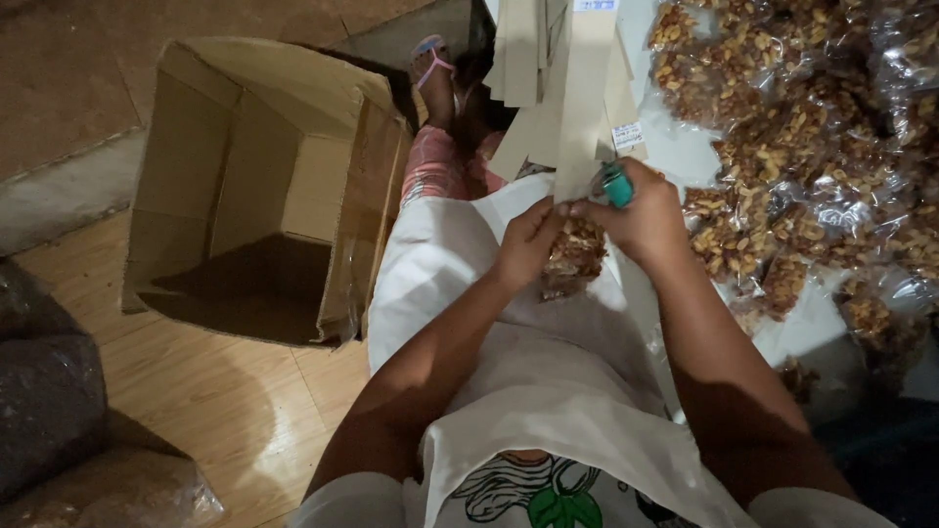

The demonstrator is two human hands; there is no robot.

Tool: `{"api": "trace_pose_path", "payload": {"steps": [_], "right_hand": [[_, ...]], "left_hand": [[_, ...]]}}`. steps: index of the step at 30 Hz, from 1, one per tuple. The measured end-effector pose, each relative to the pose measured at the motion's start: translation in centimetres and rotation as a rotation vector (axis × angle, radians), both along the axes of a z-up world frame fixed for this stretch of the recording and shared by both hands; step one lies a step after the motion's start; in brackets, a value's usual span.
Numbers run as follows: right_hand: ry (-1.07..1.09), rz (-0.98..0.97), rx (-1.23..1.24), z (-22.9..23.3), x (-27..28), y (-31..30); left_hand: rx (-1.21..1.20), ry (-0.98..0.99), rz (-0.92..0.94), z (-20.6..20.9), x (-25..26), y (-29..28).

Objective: The person is stapling small plastic bags containing peanuts onto long cardboard strips for retail display.

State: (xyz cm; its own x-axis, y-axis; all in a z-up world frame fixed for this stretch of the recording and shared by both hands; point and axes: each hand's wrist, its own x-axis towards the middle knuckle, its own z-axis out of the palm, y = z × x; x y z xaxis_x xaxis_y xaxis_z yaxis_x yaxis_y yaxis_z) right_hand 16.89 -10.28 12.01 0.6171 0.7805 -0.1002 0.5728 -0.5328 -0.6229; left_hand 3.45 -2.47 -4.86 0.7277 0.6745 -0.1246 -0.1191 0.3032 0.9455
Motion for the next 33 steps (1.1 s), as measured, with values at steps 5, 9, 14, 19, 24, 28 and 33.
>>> {"api": "trace_pose_path", "payload": {"steps": [5,9,14,19,24,28,33], "right_hand": [[0.324,-0.099,0.145,-2.0,2.2,-0.2],[0.437,-0.141,0.18,-1.0,1.9,-0.3],[0.467,-0.393,0.336,3.4,-0.7,2.6],[0.689,-0.648,0.624,4.1,-2.5,5.9],[0.894,-0.832,0.726,6.7,-5.2,7.4],[1.005,-0.914,0.896,-1.4,-1.0,7.2],[1.16,-0.836,0.784,-3.8,3.2,3.6]], "left_hand": [[0.059,-0.06,0.077,-0.2,0.3,-0.7],[0.032,-0.19,0.061,3.6,-1.0,0.2],[0.259,-0.119,0.137,4.7,-1.2,-0.8],[0.394,-0.062,0.16,5.1,-1.0,-1.0],[0.511,-0.007,0.13,11.5,-2.5,-1.1],[0.69,0.055,0.006,12.2,-2.3,-0.5],[0.126,0.229,-0.028,16.5,-2.8,-2.3]]}}
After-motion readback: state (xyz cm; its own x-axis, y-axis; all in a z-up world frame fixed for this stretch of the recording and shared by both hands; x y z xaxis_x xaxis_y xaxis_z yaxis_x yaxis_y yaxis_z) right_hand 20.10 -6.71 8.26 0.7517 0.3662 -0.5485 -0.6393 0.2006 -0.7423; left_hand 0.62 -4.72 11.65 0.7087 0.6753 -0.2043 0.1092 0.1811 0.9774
